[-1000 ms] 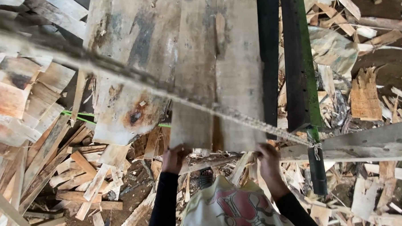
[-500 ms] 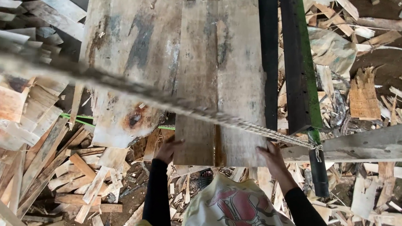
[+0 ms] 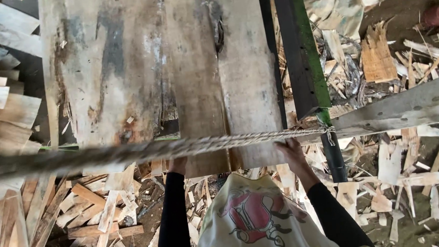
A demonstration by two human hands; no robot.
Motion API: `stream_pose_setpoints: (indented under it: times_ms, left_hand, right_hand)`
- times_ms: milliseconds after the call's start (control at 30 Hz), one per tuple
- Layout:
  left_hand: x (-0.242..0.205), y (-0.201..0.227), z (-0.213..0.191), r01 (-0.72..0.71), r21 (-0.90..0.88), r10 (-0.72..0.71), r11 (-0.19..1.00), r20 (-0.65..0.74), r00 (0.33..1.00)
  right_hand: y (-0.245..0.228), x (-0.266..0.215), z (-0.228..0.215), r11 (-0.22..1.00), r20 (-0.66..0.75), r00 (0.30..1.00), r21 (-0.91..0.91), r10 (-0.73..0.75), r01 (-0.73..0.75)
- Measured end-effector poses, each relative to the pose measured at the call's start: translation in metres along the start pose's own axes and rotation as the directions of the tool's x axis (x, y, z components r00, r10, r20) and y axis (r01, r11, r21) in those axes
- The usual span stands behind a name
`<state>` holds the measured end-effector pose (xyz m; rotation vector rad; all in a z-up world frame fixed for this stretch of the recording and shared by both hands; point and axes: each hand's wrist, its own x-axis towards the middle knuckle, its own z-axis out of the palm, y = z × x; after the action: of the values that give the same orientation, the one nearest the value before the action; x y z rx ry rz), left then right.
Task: The person is sorting and arranging thin wood veneer sheets on a workbench near a cutting machine.
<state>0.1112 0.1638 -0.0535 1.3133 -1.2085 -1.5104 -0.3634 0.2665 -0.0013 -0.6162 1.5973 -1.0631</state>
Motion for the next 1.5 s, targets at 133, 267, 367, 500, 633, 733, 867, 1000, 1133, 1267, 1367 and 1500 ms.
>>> stream_pose_setpoints:
  times_ms: [133,267,367,500,633,733,867,1000,1133,1267,1367,1500]
  left_hand:
    - [0.016,0.021,0.017,0.008,0.010,-0.008,1.000,0.019,1.000]
    - [0.032,0.038,0.024,0.006,0.018,-0.006,1.000,0.047,0.999]
    - [0.044,0.050,0.030,-0.004,0.010,0.003,1.000,0.053,0.999]
    - [0.053,0.053,0.029,-0.011,-0.012,0.012,1.000,0.034,0.999]
    - [0.062,0.058,0.035,-0.030,-0.042,0.031,0.999,0.021,0.999]
    - [0.083,0.040,0.029,-0.046,-0.063,0.048,0.997,0.024,0.999]
    - [0.119,0.042,0.040,-0.052,0.182,0.052,0.982,0.004,0.999]
    - [0.088,0.137,0.073,0.153,-0.146,-0.166,0.977,-0.079,0.983]
    - [0.088,0.124,0.072,-0.012,-0.115,0.012,0.993,-0.001,1.000]
    - [0.062,0.196,0.112,0.015,-0.125,-0.013,0.992,0.014,1.000]
    - [0.100,0.153,0.101,-0.056,-0.301,0.069,0.952,0.031,0.997]
    - [0.128,0.139,0.089,0.002,-0.099,-0.008,0.995,-0.063,0.998]
  right_hand:
    - [-0.023,-0.018,0.012,0.956,-0.007,1.000,-0.293,0.002,-0.003]
    - [-0.032,-0.027,0.014,0.875,-0.099,0.994,-0.475,0.050,-0.092]
    - [0.021,-0.001,-0.016,0.903,-0.124,0.988,-0.428,-0.094,0.032]
    - [-0.019,-0.030,-0.084,0.960,0.021,0.975,0.182,-0.221,0.213]
    - [-0.144,-0.097,-0.101,0.871,0.214,0.970,0.492,-0.114,-0.006]
    - [-0.148,-0.097,-0.109,0.996,0.162,0.986,0.089,-0.037,0.023]
    - [-0.181,-0.111,-0.087,0.965,0.039,0.999,-0.260,0.037,-0.026]
    - [-0.193,-0.117,-0.089,0.946,0.013,0.998,-0.320,0.061,-0.054]
    - [-0.201,-0.126,-0.083,0.925,-0.032,0.996,-0.370,0.079,-0.085]
    - [-0.177,-0.113,-0.087,0.898,-0.020,0.999,-0.436,0.046,-0.050]
    - [-0.158,-0.114,-0.085,0.978,0.046,0.999,-0.207,-0.008,0.017]
    - [-0.168,-0.116,-0.076,0.993,0.083,0.997,-0.117,0.005,0.005]
